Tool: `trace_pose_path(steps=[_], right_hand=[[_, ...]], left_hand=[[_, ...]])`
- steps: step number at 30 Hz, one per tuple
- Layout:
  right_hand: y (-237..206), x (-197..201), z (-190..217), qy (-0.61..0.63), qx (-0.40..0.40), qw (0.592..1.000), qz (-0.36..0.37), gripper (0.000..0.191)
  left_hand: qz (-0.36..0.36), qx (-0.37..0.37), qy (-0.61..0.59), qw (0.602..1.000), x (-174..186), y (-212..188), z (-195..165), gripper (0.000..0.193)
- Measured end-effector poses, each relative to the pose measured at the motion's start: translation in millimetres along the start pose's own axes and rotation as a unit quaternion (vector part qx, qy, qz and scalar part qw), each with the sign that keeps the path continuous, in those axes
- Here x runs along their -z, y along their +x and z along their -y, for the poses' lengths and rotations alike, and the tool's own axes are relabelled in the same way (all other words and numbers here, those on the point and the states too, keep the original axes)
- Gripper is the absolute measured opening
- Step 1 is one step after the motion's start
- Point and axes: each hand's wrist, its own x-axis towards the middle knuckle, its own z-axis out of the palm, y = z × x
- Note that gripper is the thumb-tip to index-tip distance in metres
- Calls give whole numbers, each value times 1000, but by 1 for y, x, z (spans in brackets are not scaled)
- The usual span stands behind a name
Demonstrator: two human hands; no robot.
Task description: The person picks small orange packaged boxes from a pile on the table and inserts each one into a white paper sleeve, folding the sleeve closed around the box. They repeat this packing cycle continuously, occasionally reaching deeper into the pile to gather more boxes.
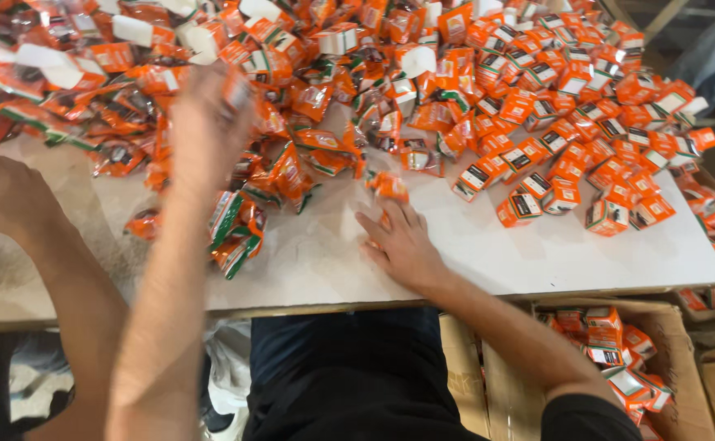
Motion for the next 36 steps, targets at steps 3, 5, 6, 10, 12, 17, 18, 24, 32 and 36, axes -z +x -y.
trace_pose_path(steps=[3,5,6,10,12,17,18,24,32,36], right_hand=[[-33,9,22,93,-122,988,11,71],[-46,11,30,39,-233,970,62,68],[-49,10,32,57,-186,981,-7,54],[-61,1,37,98,-61,978,-171,31],[-65,-1,34,125,-52,972,-194,37],[-63,5,35,360,-196,899,-152,39],[-59,7,37,335,-171,915,-147,41],[-32,21,45,211,-144,963,-90,32],[-25,29,41,275,-162,947,-43,9],[-23,15,41,187,-164,968,-35,7]], left_hand=[[-16,-175,31,984,-36,-86,-35,38],[-3,-196,37,980,-54,-133,-51,27],[0,-180,46,983,-60,-151,-56,30],[11,-147,63,987,-66,-194,-62,47],[45,-157,57,985,-64,-200,-61,35],[111,-212,59,969,-62,-204,-65,25],[136,-215,63,965,-61,-205,-68,25],[211,-236,0,948,-44,-204,-71,35],[136,-234,86,959,-42,-207,-51,30],[80,-242,34,966,-47,-216,-54,32]])
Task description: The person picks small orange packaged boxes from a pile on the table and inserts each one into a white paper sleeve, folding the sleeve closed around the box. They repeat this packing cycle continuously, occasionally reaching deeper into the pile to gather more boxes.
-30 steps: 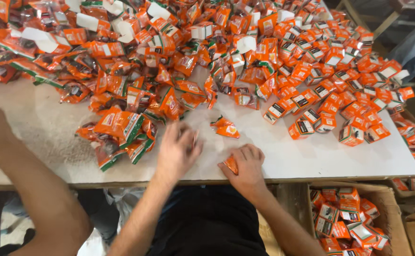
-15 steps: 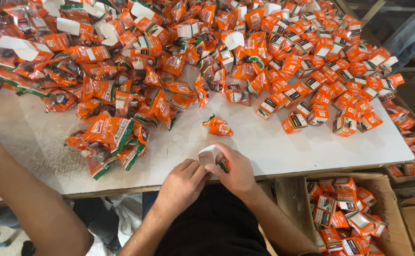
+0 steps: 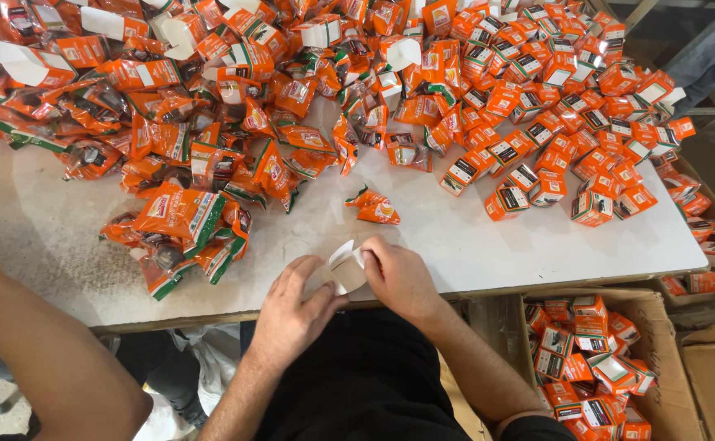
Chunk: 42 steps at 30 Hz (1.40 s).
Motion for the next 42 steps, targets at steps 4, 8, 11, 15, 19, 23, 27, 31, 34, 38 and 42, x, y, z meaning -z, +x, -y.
trace_pose_path(steps=[4,8,11,15,19,23,27,31,34,38,42], right_hand=[[-3,-15,-1,-92,71,992,-39,11],[-8,-14,-2,-86,80,992,-43,23],[-22,1,-5,60,173,983,-31,42],[-43,17,-16,-10,121,992,-46,52],[-47,20,-23,179,107,971,-118,58],[-36,17,-10,63,209,962,-162,49],[-16,10,15,-66,235,969,-35,39],[-11,19,31,-151,260,954,-12,38],[-15,20,34,-169,250,953,-38,37],[-13,13,27,-179,235,955,-14,34],[-8,7,19,-154,210,965,-1,31]], left_hand=[[22,8,-3,1000,-13,2,-5,39],[-7,63,-41,997,-21,3,0,33],[-18,93,-49,994,-23,2,4,40],[-13,108,-54,993,-25,2,7,42],[2,126,-68,990,-29,1,7,43],[-6,104,-37,994,-31,-1,9,41],[2,109,-50,993,-30,-1,10,36],[-17,103,-25,994,-30,-2,6,30],[-26,105,-14,994,-29,-3,2,31],[-19,138,-11,990,-28,-5,0,35],[-53,123,-12,991,-29,-9,1,37]])
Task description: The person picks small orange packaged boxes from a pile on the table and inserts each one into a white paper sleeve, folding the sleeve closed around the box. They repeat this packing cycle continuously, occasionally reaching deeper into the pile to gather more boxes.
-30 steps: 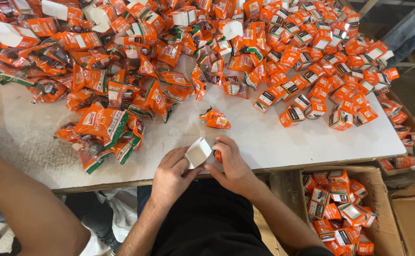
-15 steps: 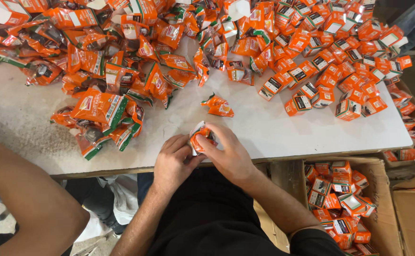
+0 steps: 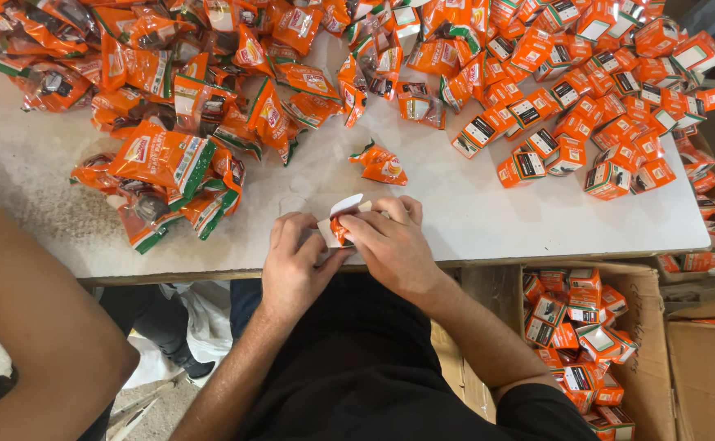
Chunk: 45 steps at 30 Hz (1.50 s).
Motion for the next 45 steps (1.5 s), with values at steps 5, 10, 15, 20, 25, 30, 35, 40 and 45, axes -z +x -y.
trace_pose_path(steps=[5,10,15,20,25,30,35,40,45], right_hand=[[-1,-11,2,-27,2,997,-76,15],[-6,-20,-7,105,-58,992,-26,23],[-31,-9,-10,154,-73,981,-93,30],[-33,-1,-3,-44,17,996,-82,44],[-19,-1,-6,-46,29,997,-59,42],[-19,-9,-15,54,-19,998,-30,41],[-23,-19,-16,275,-192,938,-85,47],[-22,-22,-13,196,-44,976,-85,37],[-14,-25,-20,387,-192,902,-30,26]], left_hand=[[-36,-81,-18,996,2,-3,1,44],[-9,-111,23,993,8,2,-4,54],[26,-124,55,990,8,8,-8,52],[46,-123,49,990,2,6,-3,49],[45,-132,46,989,1,0,2,43],[59,-53,34,996,-1,-5,-3,34],[31,-17,-57,998,-2,1,-2,31],[87,19,-112,990,3,6,2,32],[87,28,-129,987,2,7,0,29]])
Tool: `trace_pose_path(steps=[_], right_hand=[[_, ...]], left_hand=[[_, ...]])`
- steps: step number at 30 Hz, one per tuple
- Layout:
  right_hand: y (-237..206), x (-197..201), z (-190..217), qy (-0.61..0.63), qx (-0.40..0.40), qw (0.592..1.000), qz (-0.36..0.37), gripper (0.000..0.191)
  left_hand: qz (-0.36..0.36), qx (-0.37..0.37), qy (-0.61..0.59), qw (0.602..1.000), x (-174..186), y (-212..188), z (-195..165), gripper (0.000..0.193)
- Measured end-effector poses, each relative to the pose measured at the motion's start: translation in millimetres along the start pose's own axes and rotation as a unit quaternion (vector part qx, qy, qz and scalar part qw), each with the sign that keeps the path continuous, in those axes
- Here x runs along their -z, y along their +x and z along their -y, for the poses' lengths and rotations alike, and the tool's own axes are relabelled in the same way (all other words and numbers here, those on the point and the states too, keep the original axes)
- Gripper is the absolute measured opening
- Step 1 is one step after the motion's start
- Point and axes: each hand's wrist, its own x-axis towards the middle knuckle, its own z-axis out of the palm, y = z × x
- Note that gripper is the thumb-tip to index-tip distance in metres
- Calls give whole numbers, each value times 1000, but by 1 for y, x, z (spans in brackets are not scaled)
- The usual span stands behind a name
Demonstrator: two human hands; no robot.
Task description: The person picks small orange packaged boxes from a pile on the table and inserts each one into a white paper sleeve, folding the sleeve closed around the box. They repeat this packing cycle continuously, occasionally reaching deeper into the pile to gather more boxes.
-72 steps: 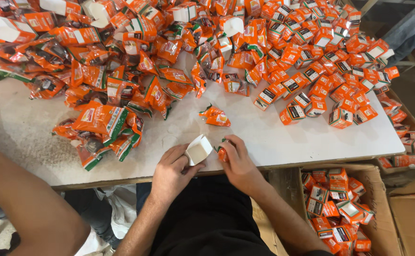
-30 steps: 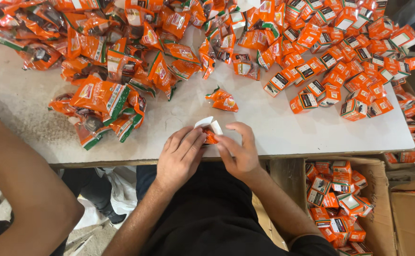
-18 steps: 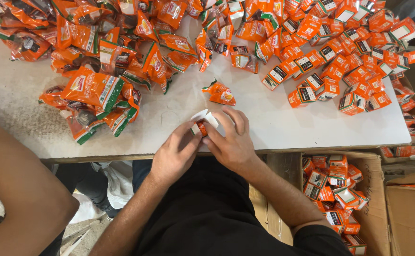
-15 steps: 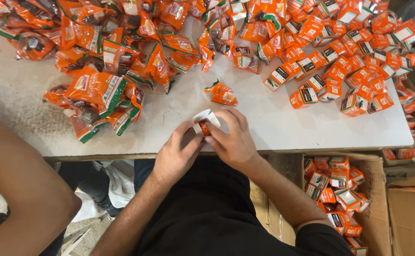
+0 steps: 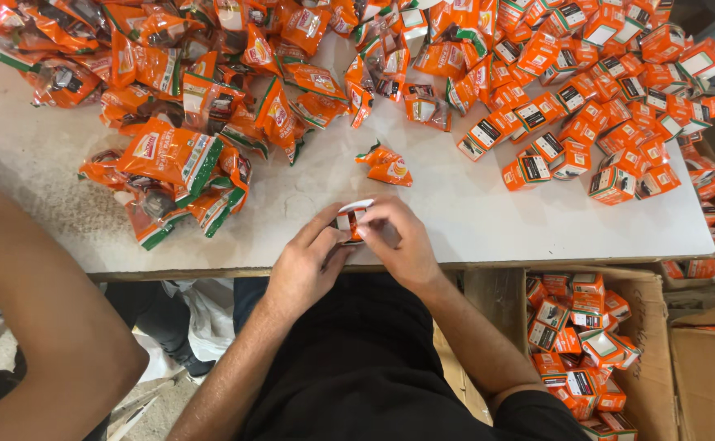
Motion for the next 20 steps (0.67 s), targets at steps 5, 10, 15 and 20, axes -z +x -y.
trace_pose_path(steps=[5,10,15,20], right_hand=[[3,11,8,-54,93,991,83,30],[1,8,15,-97,121,984,85,36],[0,1,8,-60,67,995,42,26],[-4,2,1,-108,112,986,55,25]], left_hand=[[6,60,-34,998,-4,-4,3,31],[-11,27,-37,999,-4,-7,12,45],[-1,35,-48,998,-3,-7,12,53],[7,-4,-15,1000,6,-13,11,60]])
